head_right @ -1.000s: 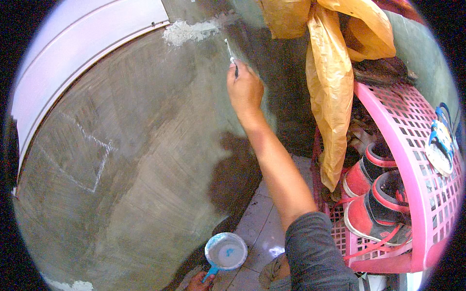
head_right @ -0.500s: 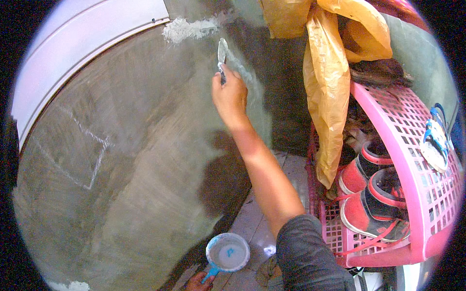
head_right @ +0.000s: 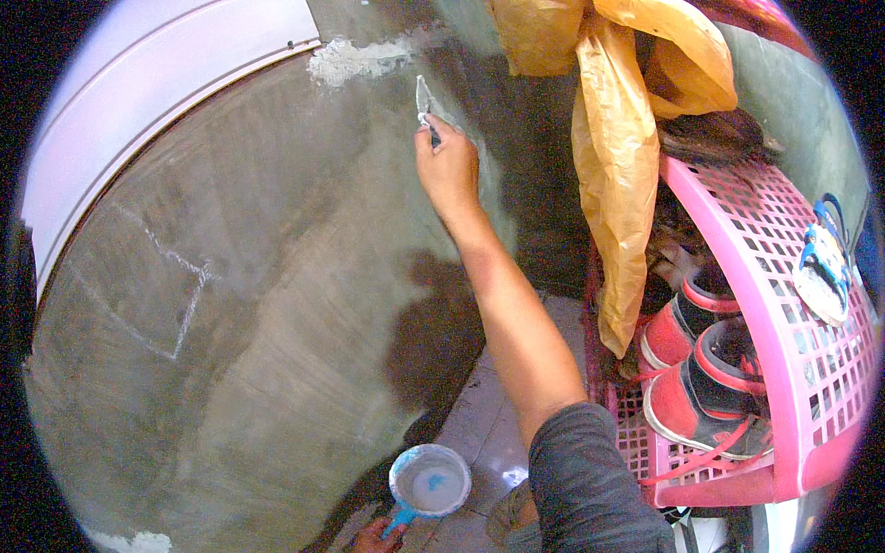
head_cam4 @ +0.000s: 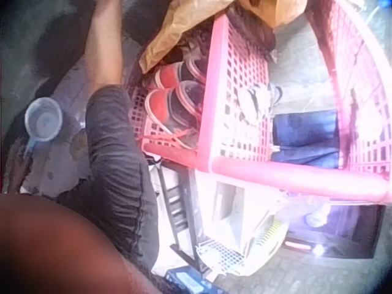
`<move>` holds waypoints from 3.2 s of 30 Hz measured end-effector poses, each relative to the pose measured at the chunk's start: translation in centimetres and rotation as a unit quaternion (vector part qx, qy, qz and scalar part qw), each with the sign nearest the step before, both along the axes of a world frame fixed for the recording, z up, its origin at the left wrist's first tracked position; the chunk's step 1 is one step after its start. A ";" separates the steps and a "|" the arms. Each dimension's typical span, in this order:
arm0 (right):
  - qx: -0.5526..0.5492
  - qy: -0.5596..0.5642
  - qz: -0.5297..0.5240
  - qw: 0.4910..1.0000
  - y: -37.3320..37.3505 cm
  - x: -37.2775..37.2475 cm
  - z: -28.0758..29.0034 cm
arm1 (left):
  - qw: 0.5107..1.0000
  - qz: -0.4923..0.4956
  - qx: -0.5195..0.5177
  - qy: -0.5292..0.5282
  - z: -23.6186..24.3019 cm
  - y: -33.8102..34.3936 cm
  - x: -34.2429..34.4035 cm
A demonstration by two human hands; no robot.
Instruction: The person applies white putty from a small blue bowl onto a concrete wall using a spatula.
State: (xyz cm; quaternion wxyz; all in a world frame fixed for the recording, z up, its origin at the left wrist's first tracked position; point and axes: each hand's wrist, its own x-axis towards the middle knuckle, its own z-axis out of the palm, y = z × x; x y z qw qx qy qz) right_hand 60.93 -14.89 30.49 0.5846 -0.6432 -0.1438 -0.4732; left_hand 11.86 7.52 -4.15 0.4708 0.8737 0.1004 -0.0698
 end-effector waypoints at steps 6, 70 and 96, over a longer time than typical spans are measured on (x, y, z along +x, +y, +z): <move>0.090 -0.004 0.050 0.995 -2.2 -0.5 0.0 | 0.998 -0.011 0.047 -0.038 0.3 -0.6 0.3; 0.033 -0.086 -0.046 0.995 0.3 -1.7 1.8 | 0.999 -0.011 -0.009 -0.040 4.0 -1.4 0.5; 0.034 -0.103 -0.089 0.990 -0.8 -0.4 -0.4 | 0.996 0.016 -0.033 0.080 5.7 -1.3 0.9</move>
